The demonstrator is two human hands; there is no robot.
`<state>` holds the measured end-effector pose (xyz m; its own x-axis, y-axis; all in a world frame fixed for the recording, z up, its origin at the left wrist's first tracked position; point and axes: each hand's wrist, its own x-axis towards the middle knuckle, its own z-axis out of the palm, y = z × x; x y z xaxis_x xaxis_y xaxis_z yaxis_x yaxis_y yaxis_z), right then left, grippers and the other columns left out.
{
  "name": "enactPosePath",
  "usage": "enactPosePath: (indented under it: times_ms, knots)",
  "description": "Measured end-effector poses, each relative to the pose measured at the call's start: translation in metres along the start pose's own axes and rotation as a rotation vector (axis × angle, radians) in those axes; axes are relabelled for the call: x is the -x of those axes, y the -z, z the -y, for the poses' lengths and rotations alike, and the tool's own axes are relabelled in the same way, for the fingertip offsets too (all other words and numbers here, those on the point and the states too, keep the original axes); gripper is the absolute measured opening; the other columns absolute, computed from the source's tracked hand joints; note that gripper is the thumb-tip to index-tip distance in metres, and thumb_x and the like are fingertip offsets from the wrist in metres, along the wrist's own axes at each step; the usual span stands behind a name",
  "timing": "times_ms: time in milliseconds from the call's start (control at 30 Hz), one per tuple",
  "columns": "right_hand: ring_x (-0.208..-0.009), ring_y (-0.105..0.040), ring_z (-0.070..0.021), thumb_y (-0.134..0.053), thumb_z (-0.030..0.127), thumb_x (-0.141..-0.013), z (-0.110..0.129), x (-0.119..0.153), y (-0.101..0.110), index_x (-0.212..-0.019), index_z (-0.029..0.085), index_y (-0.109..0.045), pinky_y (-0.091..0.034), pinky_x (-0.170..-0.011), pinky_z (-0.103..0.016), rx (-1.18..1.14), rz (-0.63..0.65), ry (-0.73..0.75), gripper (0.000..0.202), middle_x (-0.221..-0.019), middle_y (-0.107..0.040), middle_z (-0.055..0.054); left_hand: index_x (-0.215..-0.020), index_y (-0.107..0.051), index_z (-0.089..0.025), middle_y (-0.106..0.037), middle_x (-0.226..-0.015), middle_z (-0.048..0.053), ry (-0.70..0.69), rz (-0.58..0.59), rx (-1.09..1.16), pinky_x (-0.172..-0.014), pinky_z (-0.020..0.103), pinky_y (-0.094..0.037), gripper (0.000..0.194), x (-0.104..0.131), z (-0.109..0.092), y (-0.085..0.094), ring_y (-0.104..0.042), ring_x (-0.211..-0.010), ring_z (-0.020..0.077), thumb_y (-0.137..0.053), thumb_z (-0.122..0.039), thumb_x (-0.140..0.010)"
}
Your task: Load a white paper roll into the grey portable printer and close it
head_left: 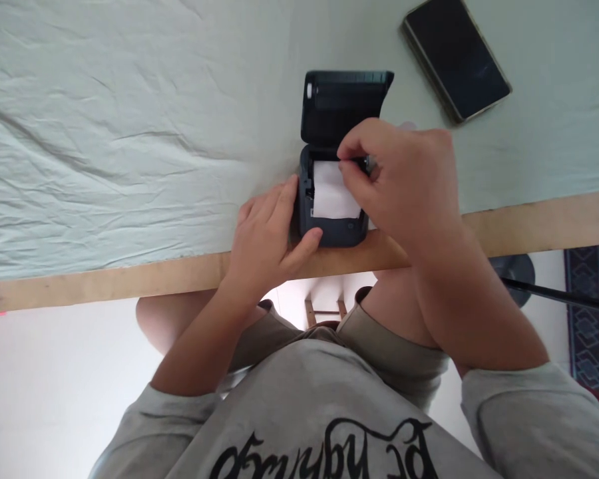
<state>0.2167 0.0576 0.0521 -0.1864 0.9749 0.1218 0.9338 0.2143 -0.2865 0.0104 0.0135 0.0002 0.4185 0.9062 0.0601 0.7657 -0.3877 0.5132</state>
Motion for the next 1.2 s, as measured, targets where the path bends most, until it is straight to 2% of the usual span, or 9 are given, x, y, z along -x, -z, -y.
enactPosePath:
  times_ms: [167,300,400,533,633,833,1067,1133,1200]
  knots:
    - [-0.1,-0.07,-0.0353,-0.056,0.024,-0.097,0.01,-0.009,0.014,-0.129,0.031,-0.069,-0.045,-0.068,-0.04,0.168,0.293,-0.009,0.035,-0.103,-0.08,-0.006,-0.159,-0.043,-0.009,-0.059,-0.155,0.021,0.009,0.002,-0.002,-0.118,0.05,-0.04,0.074,-0.001,-0.001,0.0,-0.056,-0.143,0.0368,-0.036,-0.06,-0.105]
    - [-0.087,-0.069,-0.0308,-0.057,0.022,-0.095,0.009,-0.016,0.019,-0.128,0.034,-0.066,-0.038,-0.061,-0.037,0.202,0.367,0.052,0.036,-0.107,-0.079,-0.004,-0.159,-0.042,-0.011,-0.06,-0.154,0.02,0.018,0.009,0.0,-0.118,0.051,-0.04,0.073,-0.001,-0.002,0.0,-0.056,-0.143,0.0375,-0.038,-0.058,-0.104]
    - [-0.074,-0.062,-0.0264,-0.064,0.024,-0.089,0.006,-0.019,0.013,-0.115,0.032,-0.067,-0.032,-0.057,-0.034,0.223,0.346,0.065,0.028,-0.096,-0.075,-0.005,-0.159,-0.042,-0.008,-0.059,-0.155,0.022,0.017,0.004,-0.004,-0.118,0.051,-0.041,0.074,-0.002,-0.002,0.0,-0.056,-0.143,0.0383,-0.039,-0.057,-0.104]
    - [-0.057,-0.038,-0.0173,-0.071,0.02,-0.077,-0.002,-0.02,0.001,-0.094,0.03,-0.063,-0.018,-0.054,-0.031,0.125,0.209,0.097,0.022,-0.075,-0.064,-0.003,-0.159,-0.043,-0.011,-0.059,-0.155,0.021,0.038,0.011,0.001,-0.118,0.053,-0.04,0.072,-0.002,-0.002,0.0,-0.056,-0.142,0.0388,-0.04,-0.055,-0.102]
    - [-0.054,-0.026,-0.0144,-0.068,0.015,-0.072,-0.008,-0.021,-0.003,-0.089,0.029,-0.06,-0.013,-0.054,-0.031,0.021,0.171,0.152,0.024,-0.07,-0.06,0.0,-0.16,-0.043,-0.011,-0.058,-0.156,0.021,0.045,0.019,0.004,-0.118,0.054,-0.04,0.072,-0.002,-0.003,0.001,-0.055,-0.143,0.0391,-0.041,-0.054,-0.102]
    - [-0.062,-0.041,-0.0194,-0.064,0.019,-0.075,-0.005,-0.021,0.007,-0.095,0.029,-0.059,-0.019,-0.059,-0.032,-0.005,0.278,0.092,0.024,-0.084,-0.068,-0.003,-0.159,-0.044,-0.012,-0.06,-0.155,0.02,0.054,0.024,0.01,-0.118,0.052,-0.04,0.07,-0.002,-0.006,0.003,-0.056,-0.142,0.0374,-0.042,-0.053,-0.102]
    - [-0.059,-0.035,-0.0165,-0.064,0.014,-0.07,-0.003,-0.014,0.016,-0.091,0.027,-0.056,-0.019,-0.061,-0.032,-0.085,0.163,0.064,0.026,-0.07,-0.057,0.001,-0.159,-0.044,-0.009,-0.06,-0.154,0.021,0.035,0.015,0.001,-0.118,0.052,-0.041,0.072,-0.001,-0.006,0.003,-0.057,-0.141,0.0371,-0.04,-0.055,-0.104]
    - [-0.059,-0.039,-0.0146,-0.064,0.016,-0.07,-0.006,-0.01,0.023,-0.087,0.026,-0.055,-0.025,-0.06,-0.032,-0.209,0.121,0.094,0.022,-0.075,-0.064,0.002,-0.159,-0.043,-0.011,-0.06,-0.155,0.02,0.031,0.014,-0.004,-0.118,0.051,-0.041,0.07,-0.001,-0.005,0.002,-0.057,-0.142,0.0371,-0.041,-0.055,-0.104]
    - [-0.057,-0.042,-0.0114,-0.068,0.018,-0.072,-0.012,-0.004,0.031,-0.085,0.026,-0.054,-0.031,-0.055,-0.03,-0.486,0.121,0.137,0.021,-0.086,-0.071,0.003,-0.158,-0.045,-0.012,-0.06,-0.155,0.02,0.03,0.007,-0.013,-0.117,0.051,-0.041,0.069,-0.001,-0.005,0.002,-0.057,-0.142,0.0372,-0.042,-0.055,-0.104]
